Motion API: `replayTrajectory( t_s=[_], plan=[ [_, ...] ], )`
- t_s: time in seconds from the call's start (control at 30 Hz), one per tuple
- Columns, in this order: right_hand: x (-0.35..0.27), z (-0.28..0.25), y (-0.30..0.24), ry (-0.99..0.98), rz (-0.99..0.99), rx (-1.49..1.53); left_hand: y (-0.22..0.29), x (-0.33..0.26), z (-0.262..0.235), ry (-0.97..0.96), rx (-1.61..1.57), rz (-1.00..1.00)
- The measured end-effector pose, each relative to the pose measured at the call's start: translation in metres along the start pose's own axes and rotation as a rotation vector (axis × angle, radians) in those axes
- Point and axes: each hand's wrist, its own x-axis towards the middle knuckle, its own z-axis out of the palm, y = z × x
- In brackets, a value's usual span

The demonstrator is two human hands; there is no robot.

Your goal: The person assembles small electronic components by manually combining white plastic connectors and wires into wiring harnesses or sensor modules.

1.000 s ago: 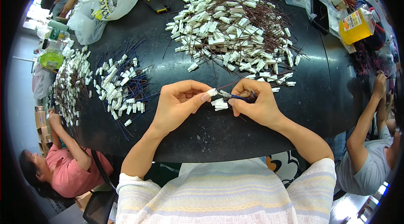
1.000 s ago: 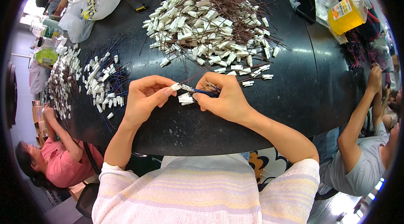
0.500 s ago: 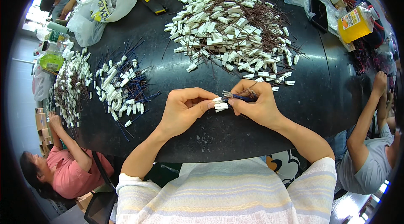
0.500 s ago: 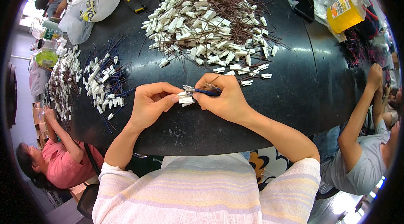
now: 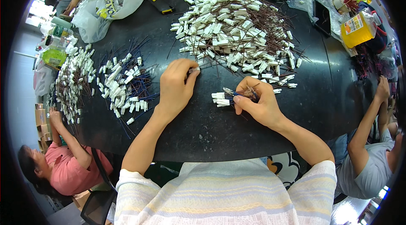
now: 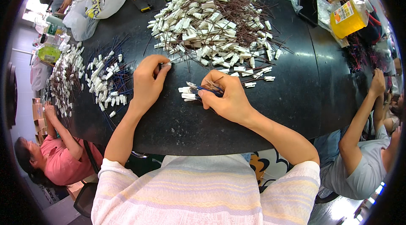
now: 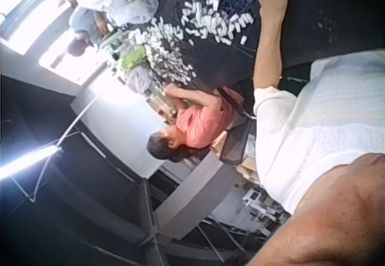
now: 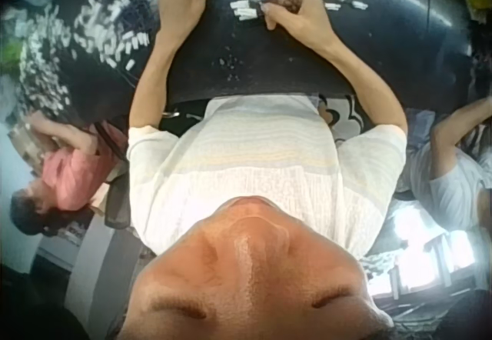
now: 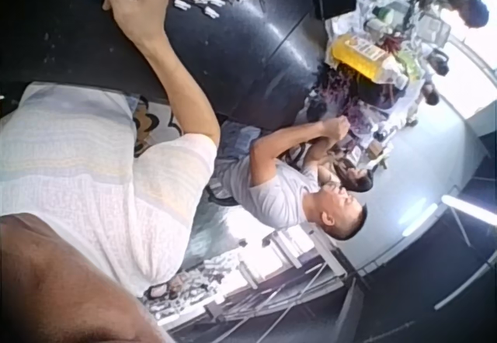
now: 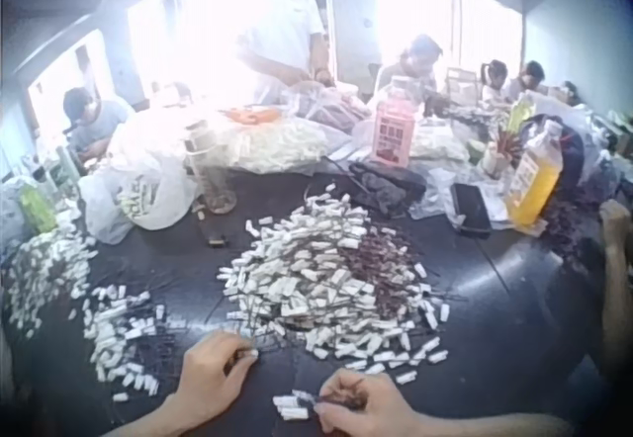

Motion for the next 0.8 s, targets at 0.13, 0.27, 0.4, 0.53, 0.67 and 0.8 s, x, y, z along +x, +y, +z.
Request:
replayTrajectory(
  t_s=[0.13,0.27,0.4,0.53,0.67,0.8],
  plan=[
    [0.000,0.000,-0.001,0.032,0.109,0.044,0.025,-0.008,-0.011,-0.196,-0.634,-0.538],
    [0.000,0.000,-0.002,0.015,0.118,0.070,0.037,-0.012,-0.013,-0.280,-1.090,-0.639],
    [0.001,0.000,-0.005,0.004,0.141,0.090,0.038,-0.013,-0.014,-0.320,-1.117,-0.653],
    [0.001,0.000,-0.004,-0.012,0.141,0.076,0.039,-0.014,-0.013,-0.322,-1.115,-0.655],
    [0.001,-0.001,-0.005,-0.029,0.132,0.010,0.039,-0.014,-0.013,-0.348,-1.099,-0.652],
    [0.001,-0.002,-0.007,-0.053,0.131,0.007,0.042,-0.015,-0.013,-0.340,-1.090,-0.632]
  ],
)
